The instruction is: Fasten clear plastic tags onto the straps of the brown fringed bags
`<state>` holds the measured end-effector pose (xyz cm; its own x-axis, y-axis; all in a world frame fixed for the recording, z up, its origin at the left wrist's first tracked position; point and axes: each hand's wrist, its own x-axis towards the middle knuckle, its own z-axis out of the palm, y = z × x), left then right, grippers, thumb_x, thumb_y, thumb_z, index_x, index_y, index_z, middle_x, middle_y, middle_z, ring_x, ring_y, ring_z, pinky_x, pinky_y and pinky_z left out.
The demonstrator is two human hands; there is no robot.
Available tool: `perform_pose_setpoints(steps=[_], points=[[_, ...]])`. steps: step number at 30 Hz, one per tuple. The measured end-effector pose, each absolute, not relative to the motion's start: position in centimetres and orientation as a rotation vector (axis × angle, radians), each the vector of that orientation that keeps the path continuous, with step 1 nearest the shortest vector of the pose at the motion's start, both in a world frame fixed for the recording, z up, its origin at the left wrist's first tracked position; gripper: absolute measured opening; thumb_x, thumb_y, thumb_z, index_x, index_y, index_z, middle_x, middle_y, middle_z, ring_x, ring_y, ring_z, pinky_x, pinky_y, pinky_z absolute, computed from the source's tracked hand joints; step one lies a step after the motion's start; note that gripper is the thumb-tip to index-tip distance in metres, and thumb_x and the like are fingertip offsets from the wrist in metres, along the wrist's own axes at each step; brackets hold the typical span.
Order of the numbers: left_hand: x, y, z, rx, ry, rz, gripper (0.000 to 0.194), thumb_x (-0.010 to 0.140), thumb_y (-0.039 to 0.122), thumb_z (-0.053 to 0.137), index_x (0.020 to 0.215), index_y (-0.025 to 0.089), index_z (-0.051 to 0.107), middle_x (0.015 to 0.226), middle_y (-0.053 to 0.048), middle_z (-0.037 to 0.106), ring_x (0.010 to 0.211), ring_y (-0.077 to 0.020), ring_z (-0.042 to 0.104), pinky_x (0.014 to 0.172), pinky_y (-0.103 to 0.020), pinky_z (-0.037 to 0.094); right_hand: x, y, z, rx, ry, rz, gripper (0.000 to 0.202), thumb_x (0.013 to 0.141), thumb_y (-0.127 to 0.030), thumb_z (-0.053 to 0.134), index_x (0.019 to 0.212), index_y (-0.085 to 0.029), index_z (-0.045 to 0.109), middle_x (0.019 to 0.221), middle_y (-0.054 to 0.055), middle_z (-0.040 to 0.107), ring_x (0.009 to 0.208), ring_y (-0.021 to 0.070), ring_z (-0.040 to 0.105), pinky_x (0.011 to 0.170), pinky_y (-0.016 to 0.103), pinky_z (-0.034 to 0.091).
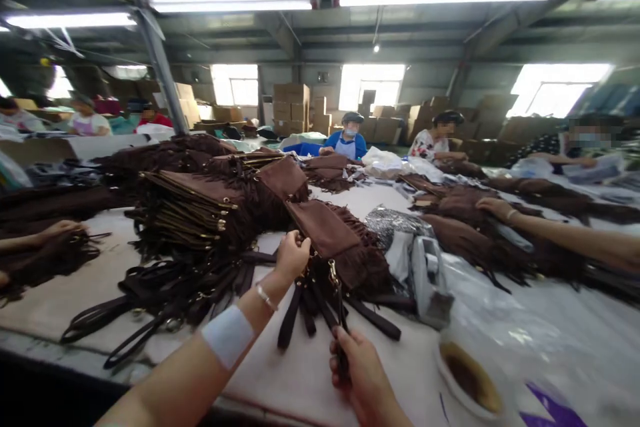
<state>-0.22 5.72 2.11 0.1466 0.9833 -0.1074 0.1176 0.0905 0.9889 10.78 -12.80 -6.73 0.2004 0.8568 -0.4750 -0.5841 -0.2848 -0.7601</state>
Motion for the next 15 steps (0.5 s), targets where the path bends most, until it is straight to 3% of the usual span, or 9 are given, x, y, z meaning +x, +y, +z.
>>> perform_pose_setpoints(steps=[2,5,7,12,15], points=[[-0.8,3.4,-0.6,1.367,1.235,1.036,0.027,0.078,0.032,0.068,0.100,0.018,0.062,0.103,-0.011,0.067,0.103,-0.0237,0.061,0.084,-0.029,0.047,10.6,-13.2,-7.0,-1.198,-0.288,1.453,0.048,0.064,-0.051,0.079,0.089,-0.018,0.053,0.061,-0.005,0.056,0.041,0.0052,0.044,0.035,0.016,0.030],[-0.5,-0.5,-3.8,1.222,1.112,0.650,0.030,0.081,0.045,0.063,0.078,0.015,0.062,0.076,-0.010,0.067,0.072,-0.0218,0.064,0.065,-0.031,0.049,9.9,-13.3,-7.0,-1.232,-0.296,1.482,0.051,0.065,-0.058,0.075,0.090,-0.019,0.051,0.058,-0.008,0.052,0.036,0.0032,0.037,0.033,0.015,0.023],[0.1,-2.7,-5.0,0.981,0.921,0.487,0.036,0.081,0.049,0.063,0.082,0.013,0.062,0.077,-0.011,0.068,0.068,-0.0212,0.065,0.064,-0.032,0.050,9.3,-13.3,-7.0,-1.228,-0.335,1.519,0.051,0.068,-0.062,0.071,0.089,-0.021,0.049,0.056,-0.008,0.050,0.035,0.0030,0.035,0.032,0.015,0.020],[0.7,-4.7,-5.6,0.604,0.625,0.456,0.036,0.079,0.042,0.068,0.098,0.011,0.063,0.087,-0.014,0.071,0.085,-0.0242,0.069,0.071,-0.030,0.052,9.0,-13.6,-6.7,-0.946,-0.210,1.859,0.048,0.081,-0.069,0.050,0.081,-0.021,0.048,0.047,-0.011,0.036,0.031,0.0029,0.023,0.032,0.016,0.019],[0.6,-4.4,-6.4,0.657,0.652,0.474,0.033,0.076,0.038,0.072,0.094,0.013,0.062,0.081,-0.010,0.072,0.073,-0.0193,0.068,0.063,-0.026,0.051,9.4,-13.7,-6.7,-0.963,-0.201,1.874,0.053,0.084,-0.072,0.040,0.084,-0.020,0.051,0.048,-0.010,0.041,0.030,0.0041,0.028,0.031,0.016,0.024]])
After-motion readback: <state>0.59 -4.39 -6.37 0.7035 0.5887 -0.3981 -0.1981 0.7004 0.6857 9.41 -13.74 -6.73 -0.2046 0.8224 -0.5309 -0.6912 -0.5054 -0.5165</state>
